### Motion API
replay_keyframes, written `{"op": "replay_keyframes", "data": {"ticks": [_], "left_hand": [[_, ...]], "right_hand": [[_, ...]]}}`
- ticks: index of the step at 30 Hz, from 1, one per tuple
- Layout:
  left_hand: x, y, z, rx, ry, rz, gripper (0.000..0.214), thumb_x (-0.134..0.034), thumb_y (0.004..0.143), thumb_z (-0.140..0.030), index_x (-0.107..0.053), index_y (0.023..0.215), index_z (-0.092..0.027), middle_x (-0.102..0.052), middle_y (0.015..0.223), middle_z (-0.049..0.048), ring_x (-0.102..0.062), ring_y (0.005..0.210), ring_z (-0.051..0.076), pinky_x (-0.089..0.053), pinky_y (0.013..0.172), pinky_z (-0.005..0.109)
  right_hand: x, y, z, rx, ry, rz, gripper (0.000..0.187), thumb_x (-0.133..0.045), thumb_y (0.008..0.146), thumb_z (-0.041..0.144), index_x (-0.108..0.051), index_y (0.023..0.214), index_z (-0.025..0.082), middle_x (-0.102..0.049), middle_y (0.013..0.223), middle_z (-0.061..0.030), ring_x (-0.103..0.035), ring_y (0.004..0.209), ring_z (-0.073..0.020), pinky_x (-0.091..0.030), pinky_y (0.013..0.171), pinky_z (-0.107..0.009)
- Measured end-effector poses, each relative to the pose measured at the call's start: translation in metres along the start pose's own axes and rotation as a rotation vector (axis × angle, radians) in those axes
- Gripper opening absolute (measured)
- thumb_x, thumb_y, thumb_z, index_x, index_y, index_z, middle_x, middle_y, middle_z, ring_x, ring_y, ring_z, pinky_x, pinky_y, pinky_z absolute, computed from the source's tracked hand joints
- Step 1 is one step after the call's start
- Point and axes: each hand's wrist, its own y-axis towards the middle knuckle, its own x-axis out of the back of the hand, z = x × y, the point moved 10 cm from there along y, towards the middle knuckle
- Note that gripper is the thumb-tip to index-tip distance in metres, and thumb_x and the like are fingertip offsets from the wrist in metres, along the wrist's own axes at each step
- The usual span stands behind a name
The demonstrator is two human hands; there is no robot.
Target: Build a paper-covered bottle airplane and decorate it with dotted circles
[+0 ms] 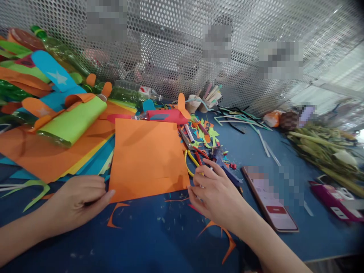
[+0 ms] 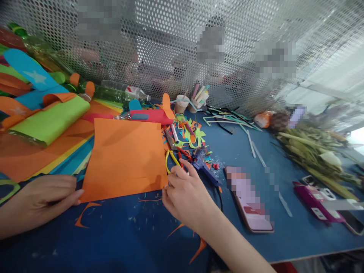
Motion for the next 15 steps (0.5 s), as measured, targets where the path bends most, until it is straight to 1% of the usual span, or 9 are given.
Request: {"op": "replay_keyframes", "data": {"ticks": [4,6,7,8,9,11,12,13,15], "left_hand": [[-0.004,-0.006,0.008,0.034,0.071,0.019,0.039,-0.048,0.088,-0.017,-0.036,0.050,-0.018,-0.034,0.049,-0.0030,-0.037,0.049,0.011,-0.027,0.048,0.026],[-0.003,-0.008,0.011,0.066,0.059,0.005,0.036,-0.050,0.087,-0.019,-0.038,0.053,-0.019,-0.036,0.051,-0.0029,-0.038,0.051,0.011,-0.028,0.049,0.026],[-0.002,-0.008,0.013,0.087,0.033,-0.002,0.030,-0.052,0.087,-0.022,-0.043,0.058,-0.019,-0.041,0.055,-0.0021,-0.041,0.056,0.012,-0.032,0.052,0.025],[-0.001,-0.009,0.014,0.105,0.008,-0.004,0.021,-0.055,0.086,-0.027,-0.050,0.067,-0.019,-0.048,0.063,-0.0005,-0.046,0.063,0.013,-0.037,0.057,0.025],[-0.002,-0.009,0.015,0.120,-0.011,0.004,0.016,-0.058,0.084,-0.034,-0.056,0.081,-0.018,-0.054,0.074,0.0020,-0.051,0.073,0.015,-0.042,0.065,0.027],[-0.006,-0.008,0.015,0.133,-0.014,0.043,0.044,-0.065,0.077,-0.048,-0.055,0.109,-0.019,-0.058,0.098,0.0066,-0.052,0.096,0.021,-0.044,0.083,0.034],[-0.009,-0.009,0.015,0.138,0.000,0.069,0.055,-0.067,0.073,-0.052,-0.053,0.117,-0.021,-0.057,0.107,0.0073,-0.050,0.104,0.024,-0.043,0.089,0.037],[-0.012,-0.009,0.015,0.141,0.012,0.095,0.060,-0.068,0.070,-0.055,-0.053,0.119,-0.023,-0.056,0.110,0.0072,-0.048,0.108,0.026,-0.041,0.093,0.039],[-0.019,-0.012,0.016,0.142,0.022,0.138,0.059,-0.069,0.068,-0.057,-0.056,0.116,-0.025,-0.055,0.112,0.0072,-0.046,0.111,0.028,-0.039,0.096,0.042]], "right_hand": [[0.002,0.001,-0.008,-0.025,0.007,-0.046,0.027,-0.057,0.081,0.022,-0.062,0.055,0.021,-0.060,0.065,-0.0005,-0.056,0.091,-0.0198,-0.034,0.104,-0.046],[0.003,0.002,-0.012,-0.017,0.036,-0.065,0.027,-0.056,0.084,0.026,-0.064,0.058,0.021,-0.061,0.066,-0.0016,-0.057,0.088,-0.0204,-0.038,0.100,-0.045],[0.003,0.003,-0.013,-0.015,0.066,-0.072,0.025,-0.056,0.085,0.028,-0.066,0.063,0.021,-0.062,0.069,-0.0023,-0.057,0.087,-0.0204,-0.041,0.097,-0.044],[0.002,0.004,-0.014,-0.019,0.097,-0.078,0.021,-0.055,0.087,0.030,-0.069,0.073,0.021,-0.064,0.076,-0.0036,-0.058,0.089,-0.0207,-0.044,0.094,-0.043],[0.002,0.005,-0.014,-0.020,0.126,-0.083,0.018,-0.055,0.087,0.032,-0.070,0.087,0.021,-0.066,0.086,-0.0053,-0.058,0.092,-0.0215,-0.046,0.092,-0.042],[-0.002,0.007,-0.010,-0.008,0.168,-0.076,0.032,-0.055,0.088,0.034,-0.062,0.115,0.019,-0.065,0.107,-0.0089,-0.058,0.101,-0.0230,-0.046,0.094,-0.043],[-0.005,0.007,-0.007,0.003,0.185,-0.063,0.040,-0.055,0.088,0.035,-0.056,0.124,0.018,-0.064,0.112,-0.0099,-0.058,0.104,-0.0231,-0.045,0.096,-0.043],[-0.008,0.008,-0.003,0.012,0.201,-0.044,0.043,-0.055,0.088,0.034,-0.052,0.127,0.017,-0.064,0.114,-0.0102,-0.058,0.105,-0.0227,-0.043,0.099,-0.044],[-0.014,0.009,0.001,0.014,0.229,-0.006,0.043,-0.056,0.088,0.035,-0.053,0.127,0.017,-0.065,0.111,-0.0096,-0.059,0.104,-0.0222,-0.040,0.101,-0.045]]}}
